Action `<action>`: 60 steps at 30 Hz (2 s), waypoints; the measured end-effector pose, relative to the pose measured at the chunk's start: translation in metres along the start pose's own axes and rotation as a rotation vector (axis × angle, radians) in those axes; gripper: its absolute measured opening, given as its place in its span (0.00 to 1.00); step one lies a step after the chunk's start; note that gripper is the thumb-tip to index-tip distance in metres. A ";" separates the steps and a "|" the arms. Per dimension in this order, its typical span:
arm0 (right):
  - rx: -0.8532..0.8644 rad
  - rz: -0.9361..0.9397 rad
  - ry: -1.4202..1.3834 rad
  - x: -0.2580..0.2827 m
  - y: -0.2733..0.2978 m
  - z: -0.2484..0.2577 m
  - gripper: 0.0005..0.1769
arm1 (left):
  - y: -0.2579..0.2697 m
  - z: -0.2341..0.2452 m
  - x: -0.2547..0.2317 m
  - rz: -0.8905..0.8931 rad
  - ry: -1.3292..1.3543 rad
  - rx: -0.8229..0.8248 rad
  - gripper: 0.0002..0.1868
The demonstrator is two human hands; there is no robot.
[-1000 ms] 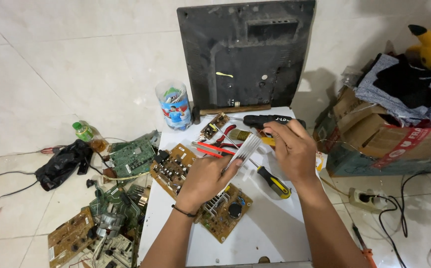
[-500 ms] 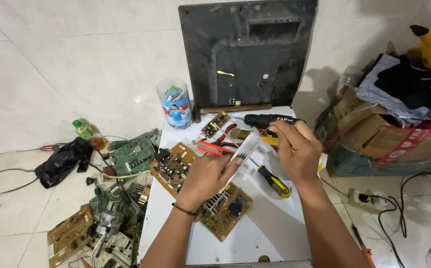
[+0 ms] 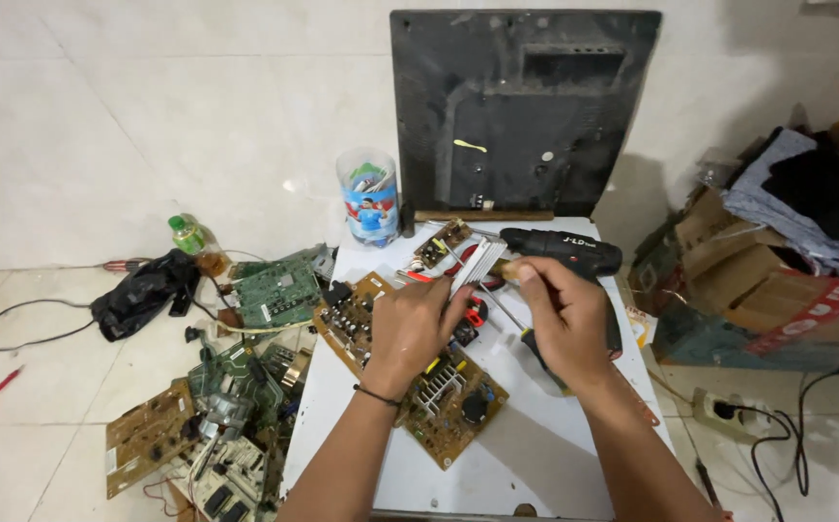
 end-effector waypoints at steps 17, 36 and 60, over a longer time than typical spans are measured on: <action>0.195 0.125 0.042 -0.018 0.019 -0.038 0.11 | 0.008 0.016 -0.006 0.080 0.070 -0.217 0.13; 0.223 0.360 0.234 -0.006 0.027 -0.065 0.16 | 0.004 0.013 0.006 0.282 0.293 -0.137 0.19; 0.633 0.164 0.364 -0.016 0.051 -0.093 0.12 | 0.012 -0.027 0.059 0.687 0.798 -0.199 0.16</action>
Point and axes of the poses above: each hand's wrist, its own y-axis away from the middle knuckle, its own z-axis out of the back of the hand, x = y × z, the point moved 7 cm from there along -y, towards the middle knuckle, and after that the axes turned 4 degrees about -y, right-handed, at the moved point
